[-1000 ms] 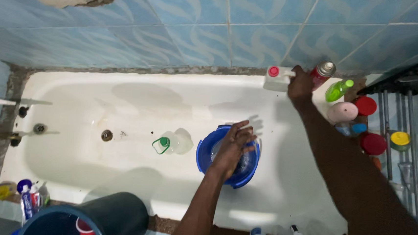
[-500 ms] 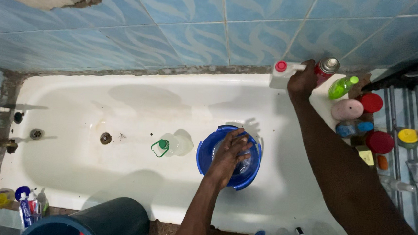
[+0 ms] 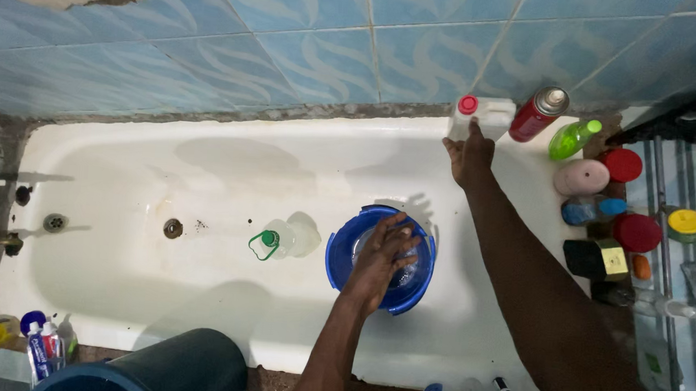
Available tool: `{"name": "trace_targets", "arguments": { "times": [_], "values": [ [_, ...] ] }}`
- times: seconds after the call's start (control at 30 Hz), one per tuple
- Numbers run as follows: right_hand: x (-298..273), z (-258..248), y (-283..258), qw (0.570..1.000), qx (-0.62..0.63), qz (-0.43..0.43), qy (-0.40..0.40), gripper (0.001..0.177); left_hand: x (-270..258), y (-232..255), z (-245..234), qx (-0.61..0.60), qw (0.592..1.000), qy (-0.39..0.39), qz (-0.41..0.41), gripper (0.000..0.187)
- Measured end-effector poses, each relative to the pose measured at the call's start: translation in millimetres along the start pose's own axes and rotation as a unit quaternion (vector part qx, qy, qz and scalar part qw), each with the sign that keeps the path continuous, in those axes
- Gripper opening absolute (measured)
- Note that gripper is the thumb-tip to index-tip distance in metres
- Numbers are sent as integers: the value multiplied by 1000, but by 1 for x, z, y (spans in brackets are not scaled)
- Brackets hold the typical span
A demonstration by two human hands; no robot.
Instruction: The person pours liquid from a white jug into a blue bucket, uses a red cup to scoop water and fill a clear bottle, and handles multiple containers of toiletries and cleaning supplies next to a bathtub.
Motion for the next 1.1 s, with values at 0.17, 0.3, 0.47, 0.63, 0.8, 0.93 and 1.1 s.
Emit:
{"name": "trace_targets", "arguments": {
  "times": [0.17, 0.3, 0.47, 0.63, 0.8, 0.93, 1.1],
  "values": [
    [10, 8, -6, 995, 57, -11, -84, 78, -3, -4, -1, 8, 1000, -4, -9, 68],
    [21, -6, -18, 997, 48, -48, -37, 77, -4, -5, -2, 6, 1000, -3, -9, 70],
    [24, -14, -35, 994, 55, -73, -52, 72, -3, -2, -4, 1, 1000, -1, 1, 74],
    [23, -29, -40, 996, 63, -64, -7, 78, -2, 3, -3, 0, 1000, -2, 10, 74],
    [20, -28, -32, 994, 89, -31, -46, 74, -1, 6, 0, 0, 1000, 0, 10, 73],
    [16, -34, -26, 995, 84, -26, -46, 73, 1, 3, 3, 2, 1000, 1, 5, 73],
    [15, -44, -16, 996, 70, -23, -49, 60, 2, -4, -1, 14, 1000, -1, 5, 75]
  ]
}}
Point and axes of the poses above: each hand's wrist, its own x-axis towards the middle knuckle, its own z-axis out of the palm, y = z × x, the point moved 10 cm from there along x, towards the middle knuckle, and after that the axes turned 5 degrees about z, right-handed, at the moved point
